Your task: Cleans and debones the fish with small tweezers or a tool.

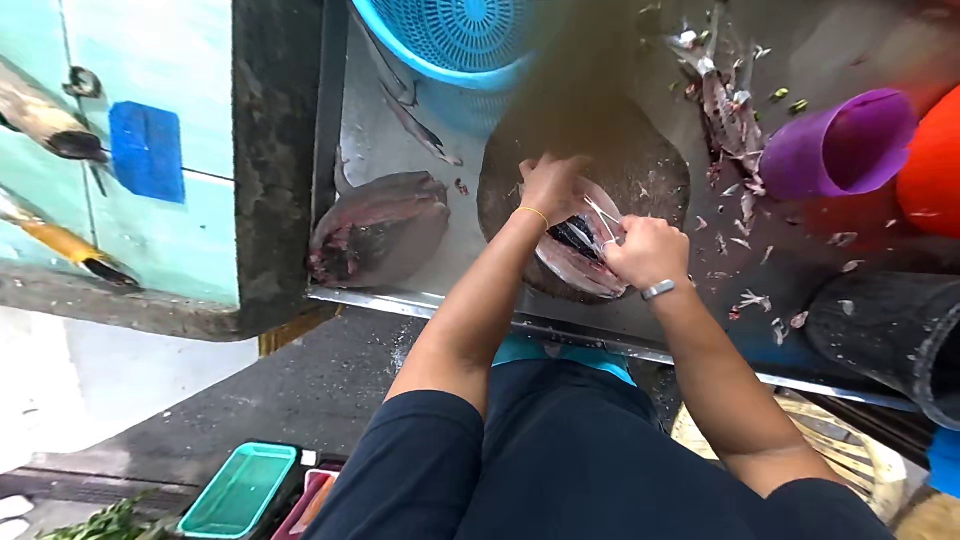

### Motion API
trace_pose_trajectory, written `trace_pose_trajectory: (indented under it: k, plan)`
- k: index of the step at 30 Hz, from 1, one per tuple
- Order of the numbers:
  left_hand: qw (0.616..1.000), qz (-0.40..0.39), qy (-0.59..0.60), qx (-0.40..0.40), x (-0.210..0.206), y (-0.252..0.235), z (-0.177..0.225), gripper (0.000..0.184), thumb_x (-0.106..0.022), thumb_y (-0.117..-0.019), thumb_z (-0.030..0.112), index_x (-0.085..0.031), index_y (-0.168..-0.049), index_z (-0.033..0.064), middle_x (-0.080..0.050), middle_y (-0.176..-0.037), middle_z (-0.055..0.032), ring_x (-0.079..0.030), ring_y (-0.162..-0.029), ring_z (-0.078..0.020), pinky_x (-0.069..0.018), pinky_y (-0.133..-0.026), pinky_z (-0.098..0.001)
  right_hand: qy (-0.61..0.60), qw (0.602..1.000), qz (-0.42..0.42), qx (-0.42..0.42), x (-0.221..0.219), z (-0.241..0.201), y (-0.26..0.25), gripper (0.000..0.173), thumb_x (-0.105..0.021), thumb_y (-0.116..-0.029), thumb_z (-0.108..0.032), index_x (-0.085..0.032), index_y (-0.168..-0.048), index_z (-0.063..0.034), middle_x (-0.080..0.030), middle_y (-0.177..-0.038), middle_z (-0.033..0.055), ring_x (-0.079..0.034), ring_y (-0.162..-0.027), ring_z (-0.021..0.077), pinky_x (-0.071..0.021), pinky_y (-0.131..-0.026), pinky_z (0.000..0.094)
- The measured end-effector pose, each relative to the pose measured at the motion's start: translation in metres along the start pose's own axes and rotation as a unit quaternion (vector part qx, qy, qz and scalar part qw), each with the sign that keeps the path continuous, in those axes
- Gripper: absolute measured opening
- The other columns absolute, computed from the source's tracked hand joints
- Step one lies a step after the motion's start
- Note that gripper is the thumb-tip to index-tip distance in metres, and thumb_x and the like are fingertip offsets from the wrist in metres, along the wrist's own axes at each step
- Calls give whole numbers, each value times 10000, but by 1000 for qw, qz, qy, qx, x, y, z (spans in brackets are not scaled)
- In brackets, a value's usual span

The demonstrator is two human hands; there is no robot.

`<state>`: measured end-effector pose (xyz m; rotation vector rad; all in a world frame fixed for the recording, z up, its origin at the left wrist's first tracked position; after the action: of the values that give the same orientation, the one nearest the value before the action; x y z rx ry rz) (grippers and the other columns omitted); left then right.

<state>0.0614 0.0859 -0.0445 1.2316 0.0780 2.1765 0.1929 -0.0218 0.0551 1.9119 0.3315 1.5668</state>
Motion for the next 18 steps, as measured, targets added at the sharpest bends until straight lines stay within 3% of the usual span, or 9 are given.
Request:
trace_pose_trajectory:
  k: [3, 5, 7, 9, 11, 13, 15, 18]
  plan:
    - [1000, 8, 15, -3, 2, -2, 0, 769, -872, -756, 454, -587, -1460, 333, -750, -1176, -10, -632, -1175, -294, -327, -1086, -679, -8, 1000, 10, -3, 11, 2, 6, 261, -589, -920, -308, -735, -994, -105, -738, -992, 183, -699, -994, 411, -498, -773, 685]
    - [1000, 2, 16, 2, 0, -1, -2, 779, -868, -759, 472, -576, -1469, 338, -751, -1176, 0, -628, -1184, -286, -320, -1092, -678, -7, 1000, 6, -17, 13, 4, 10, 296, -611, -890, -340, -765, -1035, -132, -750, -996, 173, -705, -996, 408, -501, -777, 680]
    - [1000, 1, 10, 0, -2, -1, -1, 795, -873, -739, 474, -577, -1465, 337, -750, -1164, 0, -631, -1168, -280, -325, -1081, -674, -9, 1000, -4, -22, 5, 3, 0, 315, -625, -865, -396, -745, -982, -130, -740, -955, 169, -705, -963, 406, -502, -742, 671]
    - [1000, 2, 12, 4, -2, -1, 1, 799, -873, -737, 486, -578, -1464, 342, -754, -1155, 7, -636, -1161, -273, -327, -1084, -674, -14, 1000, -10, -23, 6, 6, -1, 261, -610, -891, -332, -733, -954, -110, -732, -934, 188, -704, -942, 420, -502, -717, 679]
    - [1000, 0, 8, 9, 3, -2, 1, 794, -861, -752, 499, -567, -1473, 344, -755, -1159, 14, -633, -1171, -274, -327, -1087, -673, -10, 1000, -5, -27, 16, 7, 7, 254, -602, -902, -296, -752, -1008, -121, -739, -963, 195, -704, -957, 426, -503, -728, 683]
    - [1000, -2, 5, 9, 0, 0, 0, 801, -860, -744, 508, -566, -1471, 345, -757, -1136, 16, -633, -1165, -271, -324, -1085, -669, -9, 999, -14, -32, 12, 7, 6, 319, -617, -892, -356, -765, -1085, -151, -748, -1012, 184, -705, -993, 417, -508, -754, 680]
    - [1000, -4, -3, 8, -1, -2, 0, 816, -863, -731, 510, -560, -1473, 357, -749, -1160, 8, -628, -1171, -277, -333, -1072, -670, -16, 999, -19, -30, 4, 5, -5, 323, -625, -877, -388, -753, -1035, -137, -741, -985, 186, -704, -975, 421, -510, -733, 680]
    - [1000, -9, 0, 11, 2, -4, 0, 807, -849, -755, 524, -552, -1485, 350, -744, -1181, 6, -624, -1177, -275, -326, -1081, -675, -29, 999, -15, -32, 15, 9, 1, 244, -607, -915, -295, -748, -998, -113, -734, -968, 203, -697, -966, 441, -506, -729, 685]
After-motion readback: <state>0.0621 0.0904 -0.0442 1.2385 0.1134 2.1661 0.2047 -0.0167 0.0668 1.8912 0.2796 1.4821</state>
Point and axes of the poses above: each hand's wrist, its own y-axis away from the middle knuckle, its own x-axis out of the back of the hand, z = x × y, the point moved 6 cm from there along -y, towards the middle knuckle
